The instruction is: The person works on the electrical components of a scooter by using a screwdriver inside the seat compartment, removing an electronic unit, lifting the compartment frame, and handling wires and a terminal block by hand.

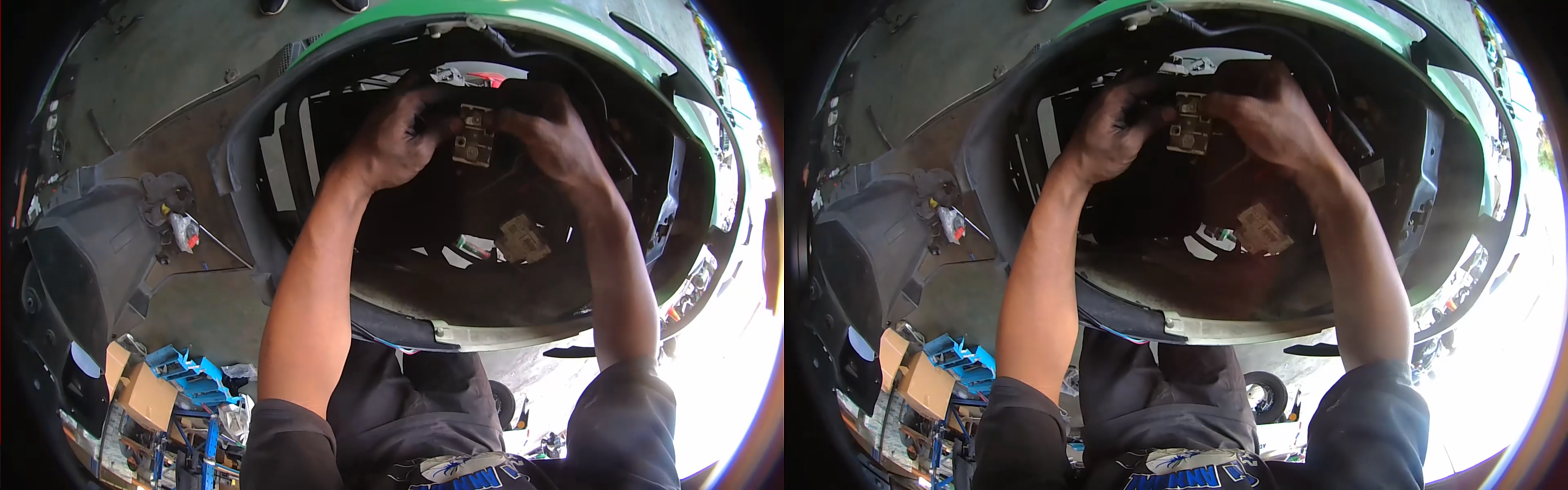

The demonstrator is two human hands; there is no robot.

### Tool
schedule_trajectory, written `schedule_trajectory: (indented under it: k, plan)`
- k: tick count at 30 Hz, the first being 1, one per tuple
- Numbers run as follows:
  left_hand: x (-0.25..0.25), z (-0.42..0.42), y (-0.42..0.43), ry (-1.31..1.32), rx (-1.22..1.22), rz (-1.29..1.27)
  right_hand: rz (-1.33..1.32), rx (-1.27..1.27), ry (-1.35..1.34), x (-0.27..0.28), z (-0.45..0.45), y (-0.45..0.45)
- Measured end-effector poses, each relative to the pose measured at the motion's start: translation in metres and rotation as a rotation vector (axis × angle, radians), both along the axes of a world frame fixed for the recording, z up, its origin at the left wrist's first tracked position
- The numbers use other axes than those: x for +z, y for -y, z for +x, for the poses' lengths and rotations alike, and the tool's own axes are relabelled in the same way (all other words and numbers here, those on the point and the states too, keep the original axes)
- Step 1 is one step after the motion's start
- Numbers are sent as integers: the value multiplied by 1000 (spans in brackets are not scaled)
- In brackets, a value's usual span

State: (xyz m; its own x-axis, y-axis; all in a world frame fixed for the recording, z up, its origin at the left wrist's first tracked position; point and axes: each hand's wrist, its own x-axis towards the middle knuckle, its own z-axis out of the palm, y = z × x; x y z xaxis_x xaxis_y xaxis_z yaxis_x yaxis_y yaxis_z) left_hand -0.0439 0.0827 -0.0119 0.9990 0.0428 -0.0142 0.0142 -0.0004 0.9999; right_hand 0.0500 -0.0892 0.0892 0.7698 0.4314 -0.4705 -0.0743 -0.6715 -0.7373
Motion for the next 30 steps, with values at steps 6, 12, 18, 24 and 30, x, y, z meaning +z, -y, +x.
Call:
schedule_trajectory:
  k: [6, 12, 18, 24, 30]
  plan:
    - [-18, -4, 6, 38, -37, 54, -162, 217, -51, 4, 11, 1]
    - [-18, -3, 13, -26, -114, 9, -228, 296, 370, 1, -10, 6]
    - [-18, -1, 12, 157, -83, 110, -145, 561, 764, -27, 2, 30]
    - [3, 2, -7, 65, 77, 71, -101, 223, 242, -18, 5, 17]
    - [15, 6, 4, 245, 190, 274, -190, 216, 144, -21, 13, 22]
